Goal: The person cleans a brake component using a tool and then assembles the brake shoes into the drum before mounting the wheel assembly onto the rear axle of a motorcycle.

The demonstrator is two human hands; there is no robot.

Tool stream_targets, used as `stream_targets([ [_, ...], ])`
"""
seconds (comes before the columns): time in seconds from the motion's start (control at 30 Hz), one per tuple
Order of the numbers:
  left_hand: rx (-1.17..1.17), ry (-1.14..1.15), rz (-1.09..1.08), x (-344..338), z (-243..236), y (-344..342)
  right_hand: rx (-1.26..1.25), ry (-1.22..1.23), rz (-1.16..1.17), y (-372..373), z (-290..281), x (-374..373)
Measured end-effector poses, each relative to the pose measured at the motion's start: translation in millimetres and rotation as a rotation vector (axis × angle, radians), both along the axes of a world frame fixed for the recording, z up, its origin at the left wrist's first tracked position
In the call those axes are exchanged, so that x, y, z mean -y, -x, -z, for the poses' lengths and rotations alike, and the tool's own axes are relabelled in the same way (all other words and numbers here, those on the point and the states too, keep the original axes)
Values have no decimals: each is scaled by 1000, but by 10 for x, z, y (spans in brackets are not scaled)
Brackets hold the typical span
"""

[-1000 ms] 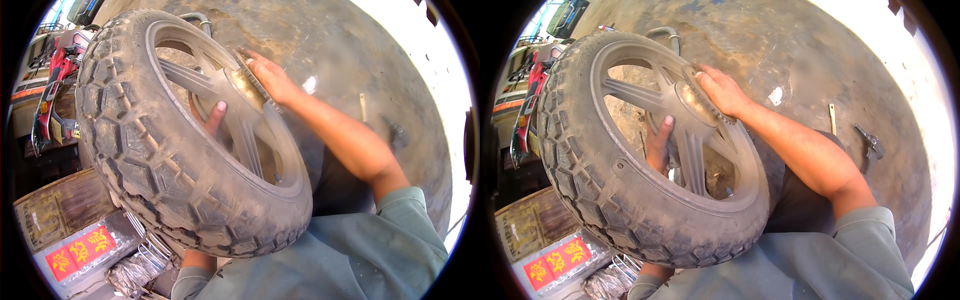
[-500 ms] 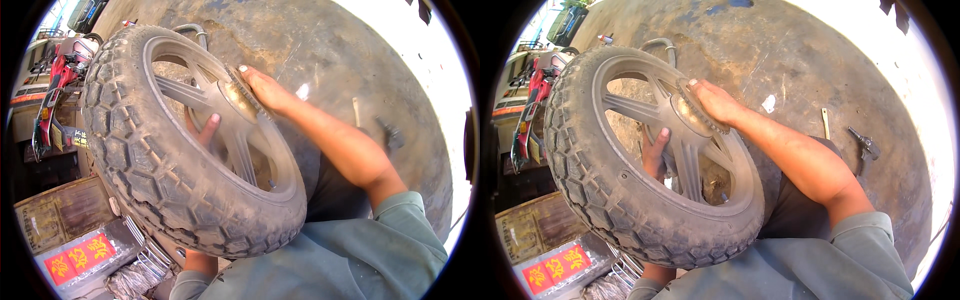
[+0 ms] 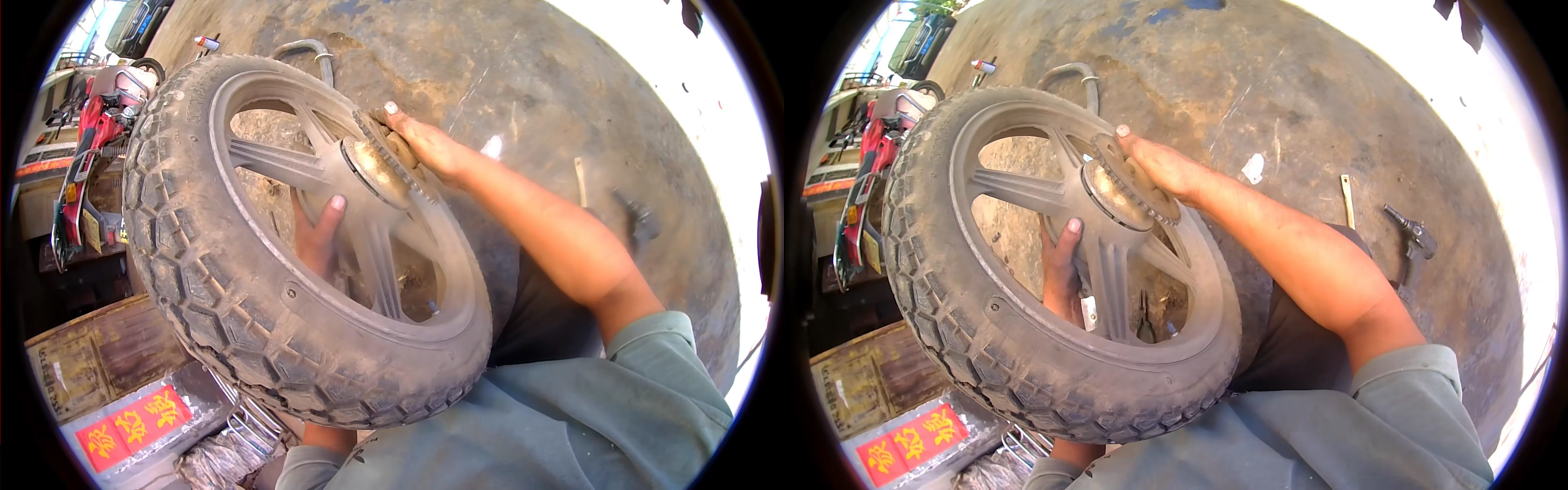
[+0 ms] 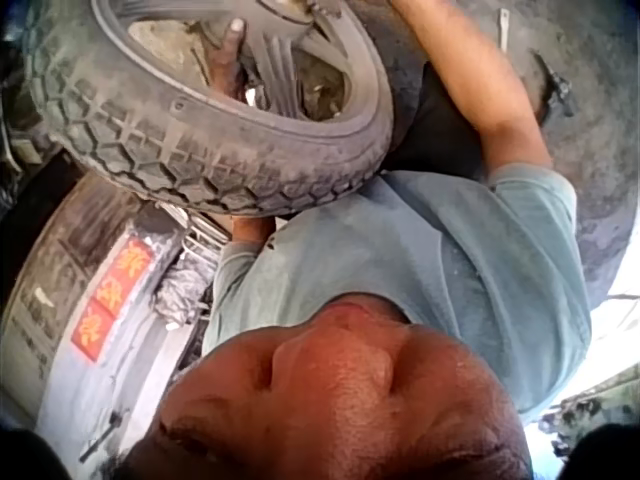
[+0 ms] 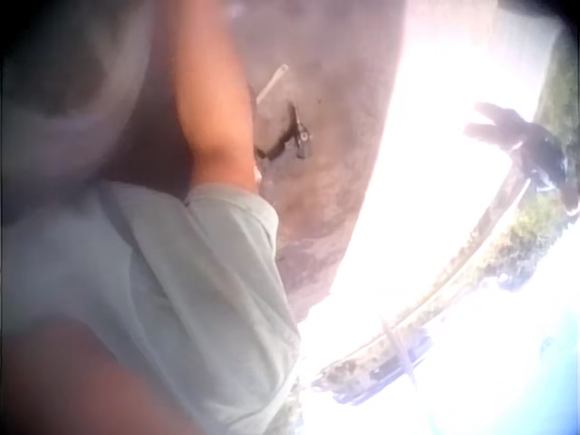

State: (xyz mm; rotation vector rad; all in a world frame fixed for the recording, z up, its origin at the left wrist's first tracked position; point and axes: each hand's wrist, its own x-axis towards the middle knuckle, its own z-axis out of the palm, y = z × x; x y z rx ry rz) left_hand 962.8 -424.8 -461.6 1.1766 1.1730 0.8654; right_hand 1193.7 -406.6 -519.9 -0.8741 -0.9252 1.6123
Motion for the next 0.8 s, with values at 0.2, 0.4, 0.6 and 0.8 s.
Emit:
stream_targets([
  [0.2,20,-42,-8,-73,72,134,152,-54,346,-224,193,-331],
  [0.4,25,-19,1,-64,27,142,201,58,488,-162,215,-506],
  [0.6,-15,-98,47,-76,18,148,251,-16,94,189,-54,-326],
  [0.8,-36,-73,31,-85,-48,156,124,5,124,261,-40,-345],
])
